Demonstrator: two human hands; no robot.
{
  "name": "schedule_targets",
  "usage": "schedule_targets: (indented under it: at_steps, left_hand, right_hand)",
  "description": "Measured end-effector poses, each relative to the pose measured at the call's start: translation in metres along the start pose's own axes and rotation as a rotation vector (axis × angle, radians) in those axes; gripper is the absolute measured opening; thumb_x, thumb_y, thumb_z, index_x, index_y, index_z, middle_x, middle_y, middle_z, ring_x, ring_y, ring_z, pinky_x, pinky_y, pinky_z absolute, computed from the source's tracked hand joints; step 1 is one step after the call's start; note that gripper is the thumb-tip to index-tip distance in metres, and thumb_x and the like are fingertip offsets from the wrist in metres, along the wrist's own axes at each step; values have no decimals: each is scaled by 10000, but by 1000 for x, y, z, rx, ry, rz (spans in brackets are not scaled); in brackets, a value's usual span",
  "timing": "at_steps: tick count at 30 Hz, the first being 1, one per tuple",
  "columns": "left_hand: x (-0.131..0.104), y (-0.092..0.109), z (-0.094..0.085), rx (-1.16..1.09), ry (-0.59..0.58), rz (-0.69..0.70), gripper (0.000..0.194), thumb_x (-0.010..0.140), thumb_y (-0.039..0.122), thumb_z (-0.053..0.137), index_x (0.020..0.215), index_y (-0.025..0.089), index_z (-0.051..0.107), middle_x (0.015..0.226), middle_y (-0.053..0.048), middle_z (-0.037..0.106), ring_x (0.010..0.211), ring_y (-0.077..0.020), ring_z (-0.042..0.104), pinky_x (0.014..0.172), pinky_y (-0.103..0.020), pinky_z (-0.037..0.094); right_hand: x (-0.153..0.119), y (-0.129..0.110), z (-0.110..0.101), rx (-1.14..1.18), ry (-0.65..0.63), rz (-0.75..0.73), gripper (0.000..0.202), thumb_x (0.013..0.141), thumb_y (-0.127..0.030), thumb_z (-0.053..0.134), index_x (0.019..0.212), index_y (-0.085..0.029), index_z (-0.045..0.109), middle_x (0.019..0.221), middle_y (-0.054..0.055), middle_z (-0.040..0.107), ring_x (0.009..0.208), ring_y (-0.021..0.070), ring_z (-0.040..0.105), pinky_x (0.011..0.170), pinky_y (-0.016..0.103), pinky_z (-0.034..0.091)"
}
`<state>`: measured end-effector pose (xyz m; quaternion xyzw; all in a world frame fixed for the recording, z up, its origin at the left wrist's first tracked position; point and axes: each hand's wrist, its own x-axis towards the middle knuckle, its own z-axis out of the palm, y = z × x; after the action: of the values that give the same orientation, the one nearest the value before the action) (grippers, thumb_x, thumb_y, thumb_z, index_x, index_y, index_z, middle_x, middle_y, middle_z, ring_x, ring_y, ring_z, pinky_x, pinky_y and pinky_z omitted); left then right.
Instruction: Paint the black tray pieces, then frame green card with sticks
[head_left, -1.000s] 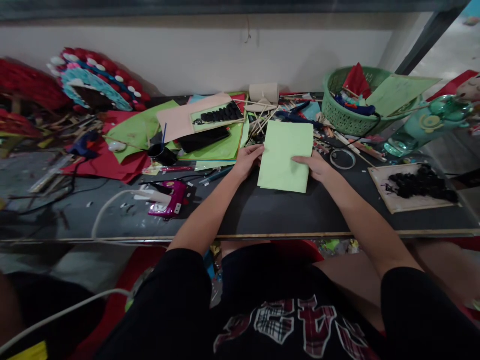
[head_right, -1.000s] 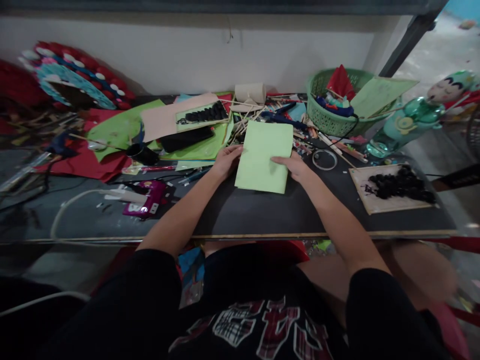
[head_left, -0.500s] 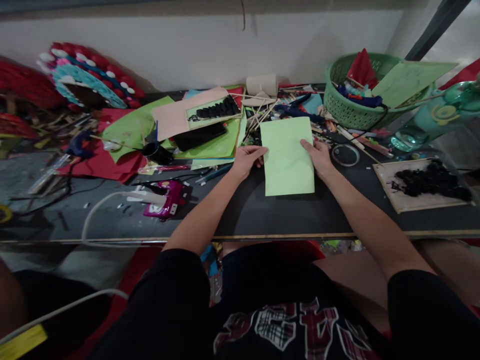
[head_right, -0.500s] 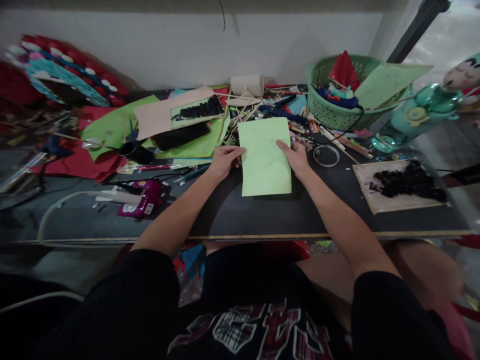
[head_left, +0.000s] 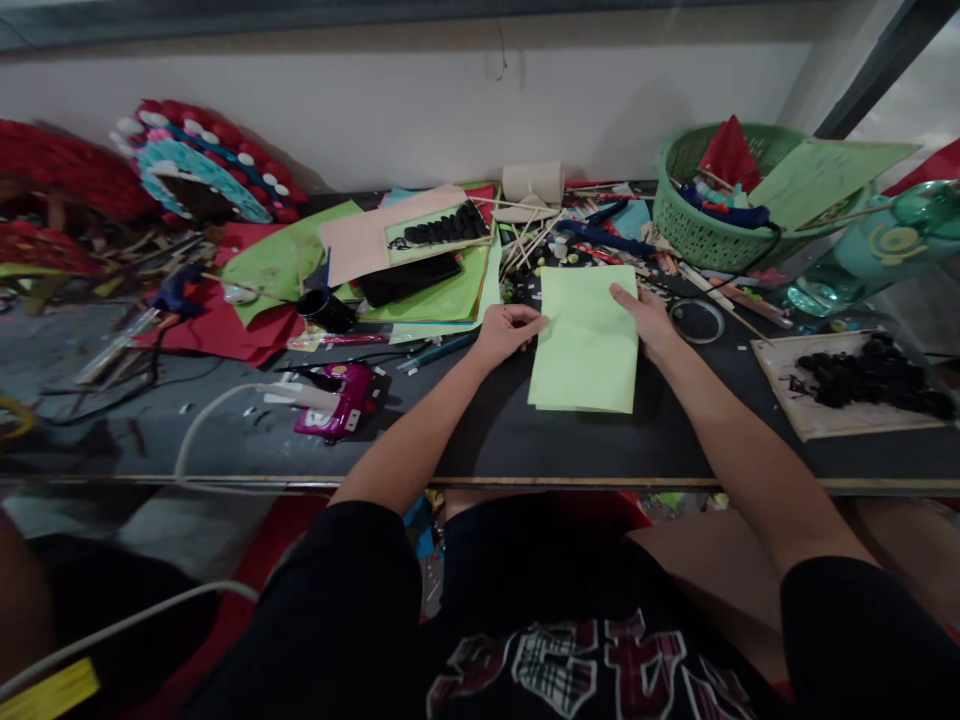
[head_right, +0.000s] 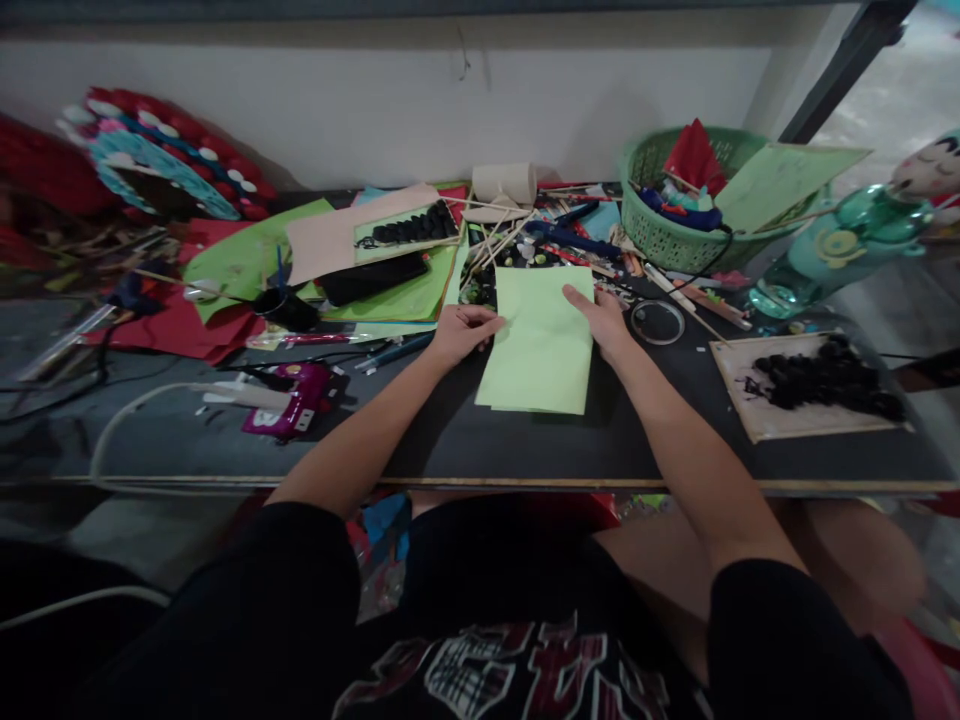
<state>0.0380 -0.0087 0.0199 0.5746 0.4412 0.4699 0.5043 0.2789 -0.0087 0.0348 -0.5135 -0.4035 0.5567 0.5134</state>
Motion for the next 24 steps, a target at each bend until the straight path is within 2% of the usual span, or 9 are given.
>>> schedule_targets:
  at_steps: [3, 7, 9, 15, 19, 24]
  left_hand:
    - [-1, 1, 1, -34, -26, -13, 342, 600, 476, 833, 633, 170, 683, 484, 23, 584, 387, -78, 468, 361, -204, 371]
    - [7, -2, 3, -197, 76, -71, 446, 591, 506, 826, 856, 158, 737, 624, 14, 673, 476, -96, 550, 410, -210, 445]
    - [10, -3, 3, -232, 126, -72, 471, 568, 471, 850, 889, 145, 742, 651, 13, 686, 503, -95, 560, 435, -211, 465]
    - [15, -6, 2, -243, 184, -76, 378, 605, 367, 852, 885, 140, 738, 638, 19, 680, 506, -84, 546, 456, -201, 445]
    - [16, -6, 3, -232, 213, -52, 312, 618, 346, 846, 819, 141, 725, 556, 41, 628, 445, -69, 485, 416, -198, 395]
    - [15, -6, 4, -232, 262, -27, 259, 617, 314, 851, 770, 147, 725, 546, 43, 626, 438, -61, 474, 425, -195, 404]
  right_hand:
    - [0, 0, -1, -47, 11, 38, 549, 496, -490, 896, 907, -185, 701, 889, 51, 776, 759, 204, 721, 828, 395, 598]
    - [-1, 2, 0, -105, 4, 59, 514, 475, -459, 903, 855, -169, 714, 824, 51, 769, 670, 188, 697, 768, 394, 604]
    - [-2, 2, 2, -130, 16, 64, 502, 471, -447, 903, 846, -166, 723, 809, 47, 766, 634, 177, 685, 755, 396, 607]
    - [-8, -2, 6, -155, -30, 73, 486, 460, -422, 915, 834, -167, 739, 870, 63, 780, 696, 197, 716, 824, 415, 615]
    - [-9, -2, 5, -151, -44, 88, 503, 439, -451, 919, 816, -172, 736, 824, 57, 776, 704, 222, 724, 814, 433, 618]
    - [-7, 0, 5, -143, -65, 65, 492, 458, -474, 909, 806, -177, 730, 808, 54, 773, 688, 218, 716, 797, 428, 615]
